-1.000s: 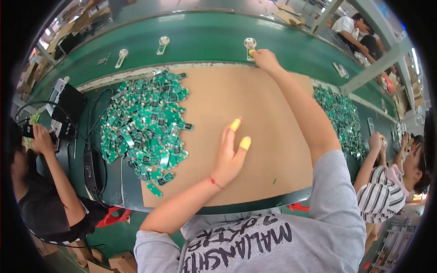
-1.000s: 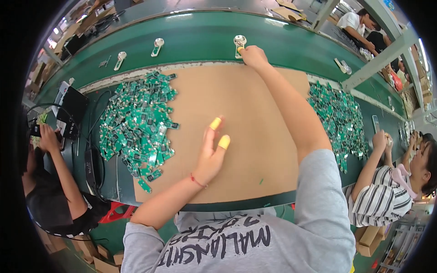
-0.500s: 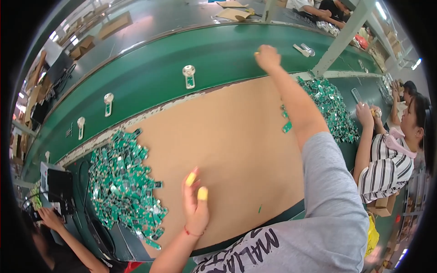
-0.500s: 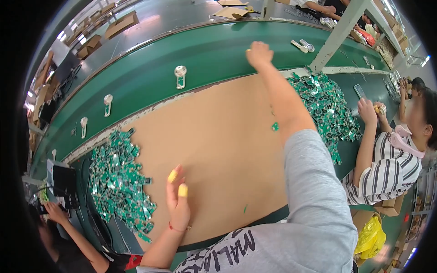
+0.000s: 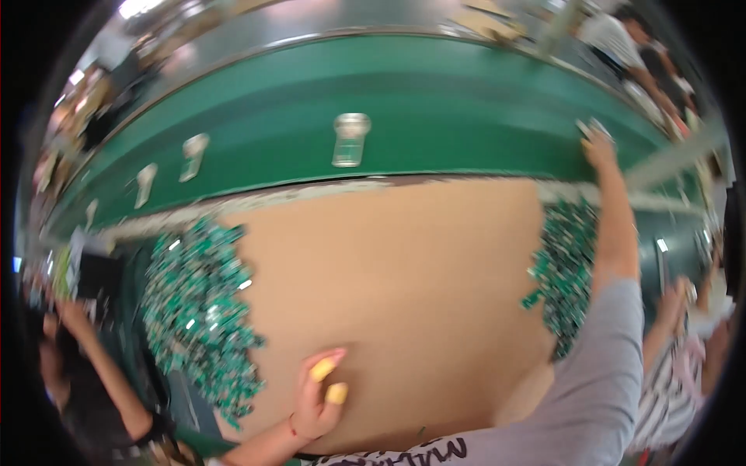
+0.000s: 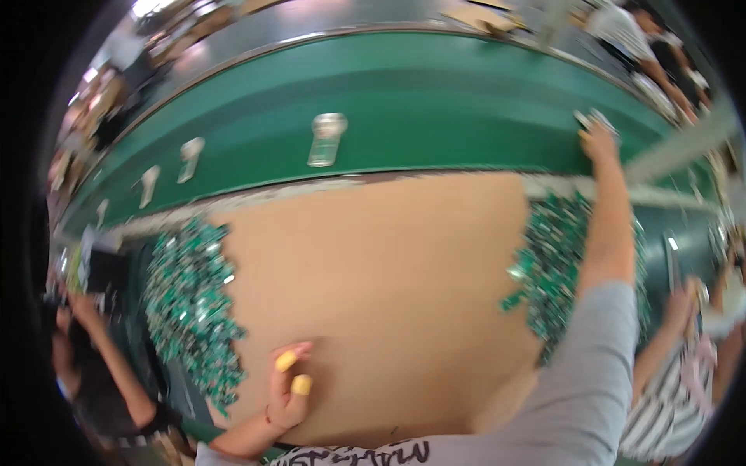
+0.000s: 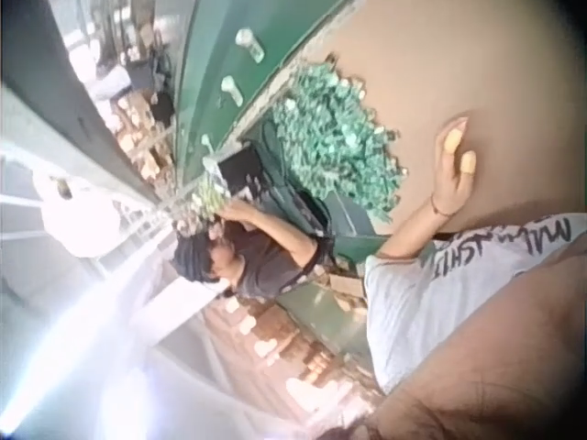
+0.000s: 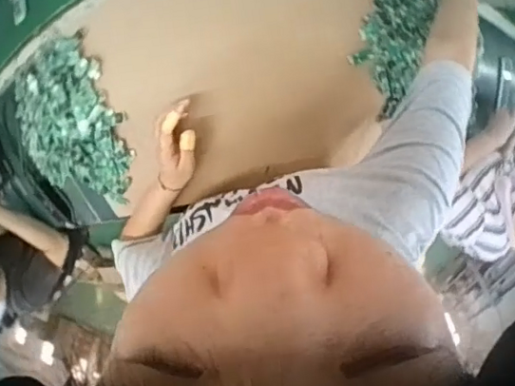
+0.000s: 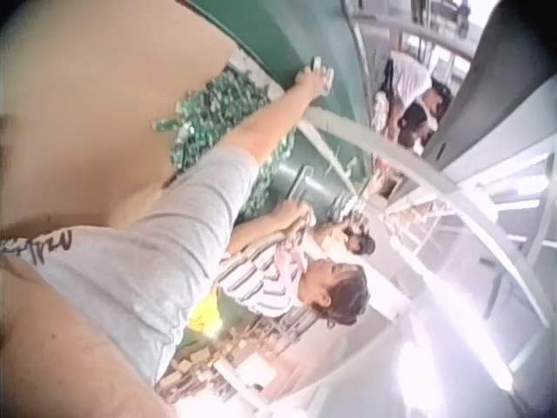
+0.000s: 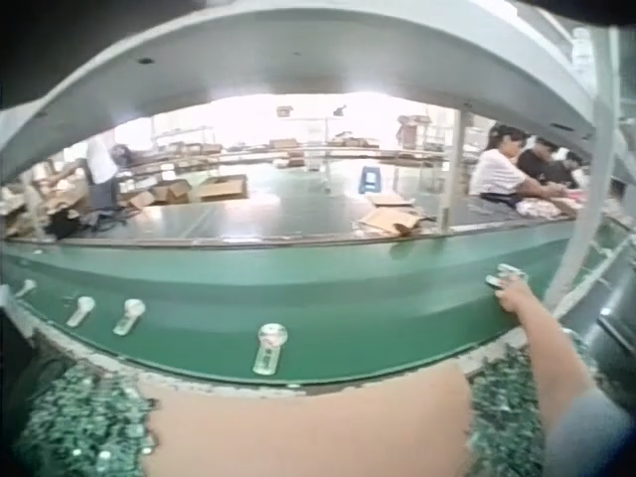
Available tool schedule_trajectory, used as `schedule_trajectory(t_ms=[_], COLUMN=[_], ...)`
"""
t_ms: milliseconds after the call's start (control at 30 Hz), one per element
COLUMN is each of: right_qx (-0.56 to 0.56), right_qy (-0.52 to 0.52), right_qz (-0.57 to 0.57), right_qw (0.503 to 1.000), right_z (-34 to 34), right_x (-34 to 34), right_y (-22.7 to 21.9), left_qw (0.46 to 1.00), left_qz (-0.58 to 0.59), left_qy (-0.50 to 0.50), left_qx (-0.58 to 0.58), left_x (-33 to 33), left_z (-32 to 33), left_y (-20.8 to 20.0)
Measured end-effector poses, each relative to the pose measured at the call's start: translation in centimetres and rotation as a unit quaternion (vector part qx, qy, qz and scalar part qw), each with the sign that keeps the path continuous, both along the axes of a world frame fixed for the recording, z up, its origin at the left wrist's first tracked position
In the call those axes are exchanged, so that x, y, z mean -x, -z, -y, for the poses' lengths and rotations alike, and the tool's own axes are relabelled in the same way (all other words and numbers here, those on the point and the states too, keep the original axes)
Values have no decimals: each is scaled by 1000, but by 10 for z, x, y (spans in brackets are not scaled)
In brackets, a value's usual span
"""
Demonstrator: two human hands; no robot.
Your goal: The person assembles printed circuit boards into plastic housing units by hand on a production line.
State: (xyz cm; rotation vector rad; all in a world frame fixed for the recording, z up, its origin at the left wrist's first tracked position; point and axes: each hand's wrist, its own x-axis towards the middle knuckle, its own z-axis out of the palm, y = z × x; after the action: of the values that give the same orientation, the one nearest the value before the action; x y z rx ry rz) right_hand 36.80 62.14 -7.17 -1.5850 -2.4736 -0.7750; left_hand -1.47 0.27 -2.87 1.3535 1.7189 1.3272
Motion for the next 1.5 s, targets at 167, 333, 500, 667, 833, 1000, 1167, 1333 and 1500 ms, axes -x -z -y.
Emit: schedule_trajectory(t_ms=[167,333,500,667,833,1000,1167,1333,1500], right_qx=[-27,43,32,45,94,60,171,259,287], right_qy=[1,-109,-120,-79,-74,-142,-283,-372,-445], right_qz=[48,-58,-64,50,89,27,-415,-275,-147], right_qw=[998,991,990,995,989,988,848,848,835], right_z=[8,70,108,144,151,142,167,347,492], right_x=[-43,60,75,110,110,116,165,231,224], right_y=[-7,-12,-21,-29,-31,-22,-60,-100,-80], left_qw=[996,997,994,987,981,985,984,988,924], left_qz=[12,16,-3,-15,-9,-16,2,-106,-375], left_qy=[73,36,50,71,93,77,82,22,-73], left_qx=[-40,-67,-101,-142,-171,-155,-157,-111,18], left_x=[-1,-9,-7,-17,-20,-20,-13,9,58], left_z=[-14,-9,-12,-9,-4,-7,-17,-8,-12], left_y=[1,-4,-4,7,5,10,9,-9,-20])
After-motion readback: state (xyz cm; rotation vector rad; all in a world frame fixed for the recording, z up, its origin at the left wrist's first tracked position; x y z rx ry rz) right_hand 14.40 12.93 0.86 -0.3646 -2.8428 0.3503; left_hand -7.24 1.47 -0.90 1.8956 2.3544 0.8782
